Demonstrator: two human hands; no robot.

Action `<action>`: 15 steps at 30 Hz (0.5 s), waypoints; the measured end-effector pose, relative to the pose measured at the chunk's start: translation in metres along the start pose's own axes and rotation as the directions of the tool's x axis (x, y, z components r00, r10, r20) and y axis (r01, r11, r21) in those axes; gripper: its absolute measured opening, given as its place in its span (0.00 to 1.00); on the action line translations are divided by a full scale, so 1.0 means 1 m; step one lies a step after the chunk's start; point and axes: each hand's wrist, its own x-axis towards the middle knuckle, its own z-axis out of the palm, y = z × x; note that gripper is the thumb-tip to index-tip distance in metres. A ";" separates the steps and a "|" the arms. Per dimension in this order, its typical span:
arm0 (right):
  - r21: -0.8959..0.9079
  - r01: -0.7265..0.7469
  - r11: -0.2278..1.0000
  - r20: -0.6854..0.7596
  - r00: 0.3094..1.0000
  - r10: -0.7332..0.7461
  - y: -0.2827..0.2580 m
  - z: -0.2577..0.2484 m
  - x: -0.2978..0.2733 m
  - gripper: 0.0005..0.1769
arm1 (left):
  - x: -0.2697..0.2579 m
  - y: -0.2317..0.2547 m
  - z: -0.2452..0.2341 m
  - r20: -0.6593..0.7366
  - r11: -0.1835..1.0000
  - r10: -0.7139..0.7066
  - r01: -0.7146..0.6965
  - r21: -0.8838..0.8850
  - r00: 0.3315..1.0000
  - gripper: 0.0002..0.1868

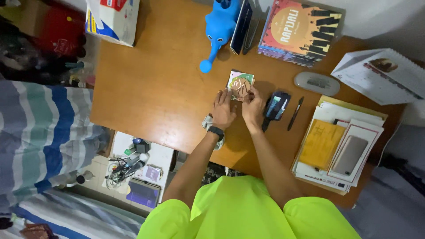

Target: The person repeatedly picks up small cards from a lower white table and wipes each one with a white cloth. After wiping, the person places the cards on a wooden desk, stacking them one by one. The process continues for multiple cards throughout the clip.

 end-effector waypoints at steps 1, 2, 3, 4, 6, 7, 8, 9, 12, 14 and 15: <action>-0.002 0.008 1.000 0.006 1.000 -0.008 0.004 0.002 -0.002 0.21 | 0.000 0.000 0.000 -0.007 1.000 -0.006 0.006 -0.003 1.000 0.36; -0.004 0.046 0.999 -0.016 0.999 -0.046 0.007 0.004 -0.003 0.21 | 0.000 0.000 0.001 0.010 1.000 -0.018 0.018 0.007 1.000 0.36; -0.008 0.084 0.996 -0.040 0.996 -0.084 0.011 0.005 -0.005 0.20 | 0.001 0.001 0.002 0.026 1.000 -0.028 0.028 0.015 0.999 0.36; -0.011 0.092 0.996 -0.037 0.995 -0.093 0.015 0.008 -0.006 0.20 | 0.001 0.001 0.000 0.019 0.999 -0.032 0.031 0.010 0.999 0.36; -0.057 0.258 0.964 -0.138 0.955 -0.264 0.022 0.012 -0.010 0.20 | -0.001 0.001 -0.003 0.020 1.000 -0.013 0.013 -0.019 1.000 0.36; -0.061 0.269 0.961 -0.129 0.953 -0.275 0.026 0.010 -0.011 0.20 | -0.002 0.003 -0.007 0.011 0.999 -0.022 0.022 -0.027 1.000 0.36; -0.050 0.286 0.957 -0.119 0.950 -0.290 0.029 0.010 -0.012 0.20 | -0.004 0.003 -0.012 -0.005 0.998 -0.015 0.015 -0.063 1.000 0.36; -0.038 0.307 0.951 -0.102 0.945 -0.309 0.033 0.011 -0.014 0.20 | -0.008 0.003 -0.017 -0.025 0.995 -0.016 0.014 -0.099 1.000 0.36; -0.116 0.450 0.886 -0.072 0.886 -0.459 0.028 0.003 -0.036 0.17 | -0.028 0.012 -0.056 -0.167 0.965 0.056 -0.096 -0.243 0.984 0.30; -0.122 0.522 0.844 0.009 0.851 -0.525 0.025 0.000 -0.059 0.18 | -0.056 0.006 -0.067 -0.220 0.953 -0.014 -0.054 -0.300 0.975 0.29; -0.133 0.567 0.813 0.066 0.823 -0.564 0.023 -0.001 -0.075 0.18 | -0.075 0.002 -0.073 -0.245 0.935 -0.059 -0.032 -0.353 0.968 0.29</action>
